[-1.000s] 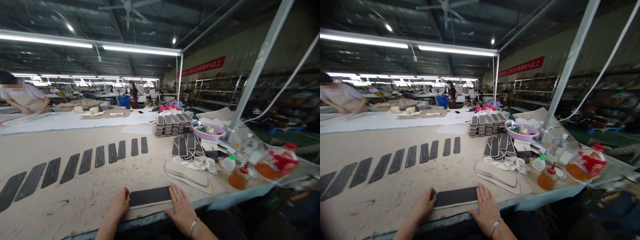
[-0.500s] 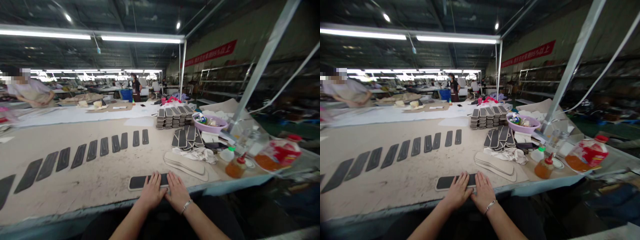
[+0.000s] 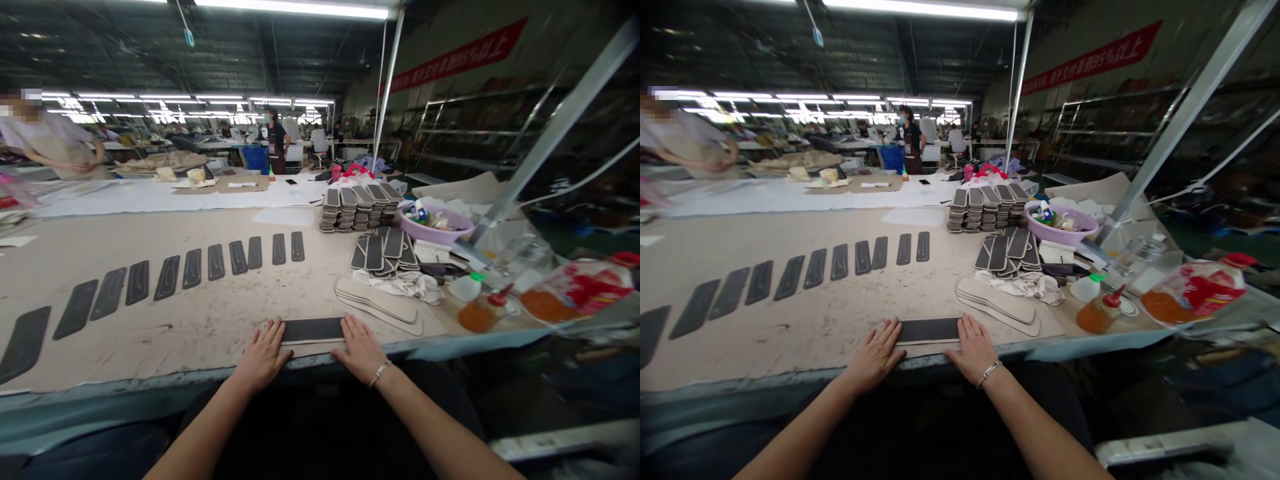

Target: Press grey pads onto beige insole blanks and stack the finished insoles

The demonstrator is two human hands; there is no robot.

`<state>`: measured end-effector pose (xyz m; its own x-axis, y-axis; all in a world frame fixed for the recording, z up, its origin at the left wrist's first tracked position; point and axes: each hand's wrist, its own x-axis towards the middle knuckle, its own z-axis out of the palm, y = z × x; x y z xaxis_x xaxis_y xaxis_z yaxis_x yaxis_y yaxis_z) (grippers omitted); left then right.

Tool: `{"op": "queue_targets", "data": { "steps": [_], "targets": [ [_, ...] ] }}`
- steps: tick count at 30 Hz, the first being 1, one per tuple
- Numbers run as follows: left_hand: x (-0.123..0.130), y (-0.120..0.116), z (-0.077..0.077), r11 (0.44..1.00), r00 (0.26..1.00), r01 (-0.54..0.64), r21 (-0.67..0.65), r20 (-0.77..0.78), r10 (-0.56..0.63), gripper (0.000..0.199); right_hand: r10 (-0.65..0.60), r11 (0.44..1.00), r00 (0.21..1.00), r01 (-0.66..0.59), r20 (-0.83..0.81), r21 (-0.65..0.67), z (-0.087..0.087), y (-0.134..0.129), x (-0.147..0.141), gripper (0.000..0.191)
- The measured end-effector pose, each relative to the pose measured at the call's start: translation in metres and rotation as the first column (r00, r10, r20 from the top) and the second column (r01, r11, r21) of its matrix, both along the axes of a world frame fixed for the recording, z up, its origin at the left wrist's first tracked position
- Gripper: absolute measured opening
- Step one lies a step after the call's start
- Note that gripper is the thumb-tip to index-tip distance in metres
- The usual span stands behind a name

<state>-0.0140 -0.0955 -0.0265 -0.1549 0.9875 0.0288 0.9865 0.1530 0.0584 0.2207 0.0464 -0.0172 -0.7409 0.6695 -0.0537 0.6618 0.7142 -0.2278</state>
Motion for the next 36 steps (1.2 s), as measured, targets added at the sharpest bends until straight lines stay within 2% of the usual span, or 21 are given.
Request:
{"op": "queue_targets", "data": {
  "steps": [5,8,13,15,17,18,20,22,25,27,29,30,31,33,35,36],
  "targets": [
    [-0.001,-0.001,-0.007,0.999,1.000,-0.024,0.035,0.005,0.024,0.062,-0.010,1.000,0.993,0.014,-0.121,0.028,0.019,0.019,-0.015,0.057],
    [-0.004,0.001,-0.012,0.998,0.999,-0.030,0.059,0.023,0.029,0.058,0.024,0.999,0.997,-0.022,-0.075,0.031,0.027,0.032,-0.028,0.049],
    [-0.006,0.008,-0.019,0.981,0.988,-0.101,0.166,0.131,0.079,0.048,0.034,0.996,0.998,-0.030,0.047,-0.086,0.030,0.044,-0.041,0.064],
    [-0.007,0.012,-0.020,0.942,0.973,-0.181,0.284,0.194,0.128,0.049,0.050,0.987,0.998,-0.044,0.038,-0.155,0.031,0.043,-0.041,0.051],
    [-0.009,0.015,-0.020,0.863,0.954,-0.267,0.430,0.247,0.172,0.051,0.074,0.972,0.997,-0.081,-0.039,-0.219,0.035,0.044,-0.038,0.032],
    [-0.009,0.017,-0.020,0.820,0.946,-0.299,0.488,0.265,0.188,0.051,0.073,0.965,0.992,-0.096,-0.103,-0.246,0.039,0.047,-0.035,0.028],
    [-0.008,0.021,-0.019,0.771,0.940,-0.325,0.548,0.274,0.202,0.050,0.017,0.956,0.969,-0.088,-0.246,-0.279,0.052,0.061,-0.027,0.028],
    [-0.006,0.025,-0.019,0.770,0.938,-0.336,0.543,0.266,0.222,0.051,-0.096,0.958,0.932,-0.008,-0.349,-0.286,0.070,0.088,-0.016,0.032],
    [0.000,0.034,-0.021,0.810,0.932,-0.355,0.466,0.247,0.266,0.057,-0.298,0.950,0.864,0.225,-0.406,-0.218,0.095,0.145,0.001,0.038],
    [0.003,0.038,-0.022,0.836,0.924,-0.376,0.400,0.228,0.306,0.059,-0.444,0.894,0.805,0.427,-0.394,-0.134,0.103,0.179,0.010,0.041],
    [0.004,0.040,-0.021,0.852,0.918,-0.393,0.346,0.209,0.338,0.059,-0.543,0.818,0.754,0.574,-0.369,-0.030,0.100,0.197,0.018,0.047],
    [0.004,0.040,-0.020,0.859,0.915,-0.399,0.322,0.202,0.350,0.059,-0.544,0.805,0.760,0.593,-0.355,0.037,0.094,0.199,0.022,0.053],
    [0.004,0.040,-0.019,0.866,0.913,-0.402,0.297,0.196,0.356,0.058,-0.502,0.822,0.799,0.560,-0.332,0.104,0.085,0.197,0.025,0.058],
    [0.005,0.040,-0.016,0.882,0.912,-0.403,0.245,0.185,0.366,0.058,-0.320,0.912,0.918,0.366,-0.232,0.188,0.064,0.183,0.030,0.064],
    [0.005,0.040,-0.014,0.896,0.914,-0.398,0.196,0.168,0.369,0.057,-0.140,0.977,0.985,0.154,-0.099,0.148,0.043,0.166,0.034,0.067],
    [0.006,0.040,-0.013,0.902,0.916,-0.394,0.177,0.158,0.369,0.057,-0.096,0.989,0.994,0.100,-0.047,0.105,0.034,0.159,0.036,0.070]
  ]
}}
